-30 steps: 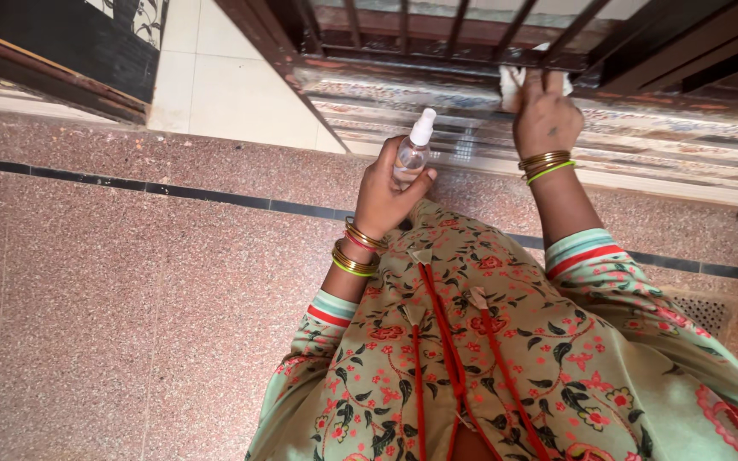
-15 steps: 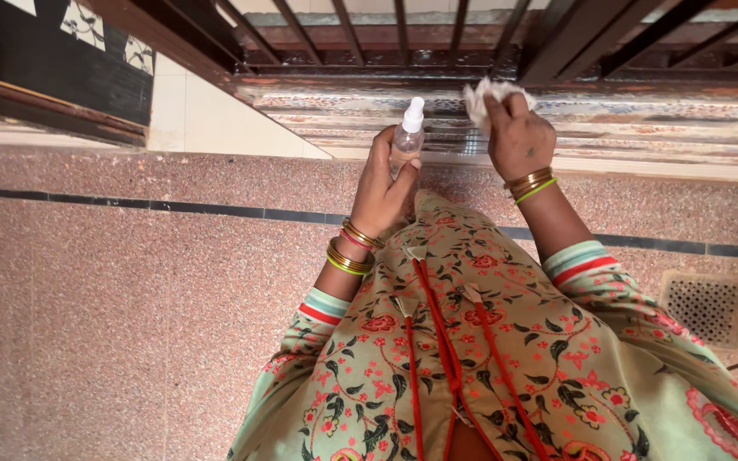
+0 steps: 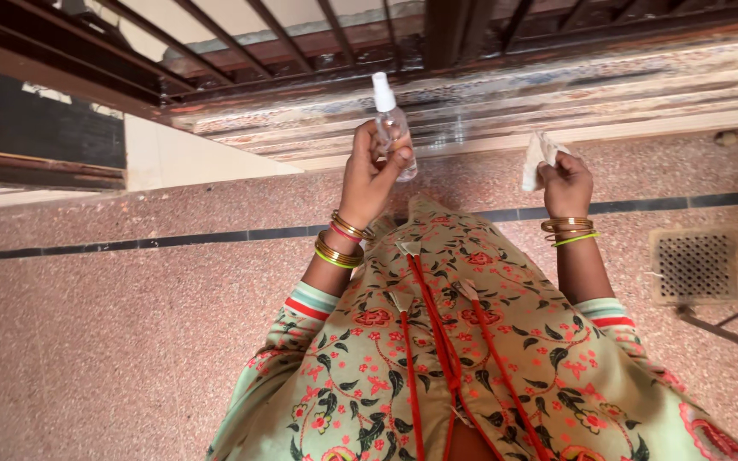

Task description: The person sprays a liquid from a small bottle onto a metal window railing and wipes it with a white cloth. The person moves along the railing, repeatedly spraying and wiping different sections to clean the surface.

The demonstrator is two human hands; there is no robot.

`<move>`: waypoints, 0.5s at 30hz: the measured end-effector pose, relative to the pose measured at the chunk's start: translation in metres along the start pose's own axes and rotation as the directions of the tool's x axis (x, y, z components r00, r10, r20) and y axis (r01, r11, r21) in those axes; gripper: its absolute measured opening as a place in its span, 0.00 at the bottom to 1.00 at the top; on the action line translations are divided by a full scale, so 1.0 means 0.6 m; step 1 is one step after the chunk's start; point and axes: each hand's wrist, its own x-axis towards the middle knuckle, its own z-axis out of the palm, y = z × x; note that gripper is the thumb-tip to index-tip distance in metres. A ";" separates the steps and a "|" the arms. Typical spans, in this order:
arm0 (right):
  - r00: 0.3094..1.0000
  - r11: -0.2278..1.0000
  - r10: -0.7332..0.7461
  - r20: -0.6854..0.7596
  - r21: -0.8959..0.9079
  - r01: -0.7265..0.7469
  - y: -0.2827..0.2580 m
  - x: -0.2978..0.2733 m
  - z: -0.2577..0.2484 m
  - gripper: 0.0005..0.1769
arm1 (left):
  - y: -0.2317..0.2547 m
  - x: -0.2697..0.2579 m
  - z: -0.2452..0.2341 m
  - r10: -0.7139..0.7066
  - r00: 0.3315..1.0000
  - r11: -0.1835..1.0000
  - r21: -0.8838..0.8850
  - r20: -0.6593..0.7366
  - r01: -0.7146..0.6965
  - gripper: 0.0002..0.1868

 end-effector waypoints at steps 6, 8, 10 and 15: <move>0.982 0.990 -0.139 -0.131 -0.041 0.135 0.016 0.019 -0.079 0.08 | -0.026 -0.004 0.032 0.053 0.998 0.995 -0.088 -0.023 -0.055 0.22; 0.901 0.891 -0.418 -0.119 -0.248 0.380 0.001 0.019 -0.100 0.07 | -0.037 -0.015 0.037 0.022 0.998 0.997 -0.069 -0.064 -0.026 0.21; 0.858 0.809 -0.503 -0.106 -0.408 0.424 -0.031 0.025 -0.119 0.08 | -0.048 -0.028 0.042 0.006 0.993 0.998 -0.059 -0.116 -0.013 0.21; 0.951 0.925 -0.294 -0.095 -0.279 0.258 -0.142 0.050 -0.124 0.06 | -0.074 -0.092 0.036 -0.119 0.964 0.992 -0.071 -0.238 0.105 0.20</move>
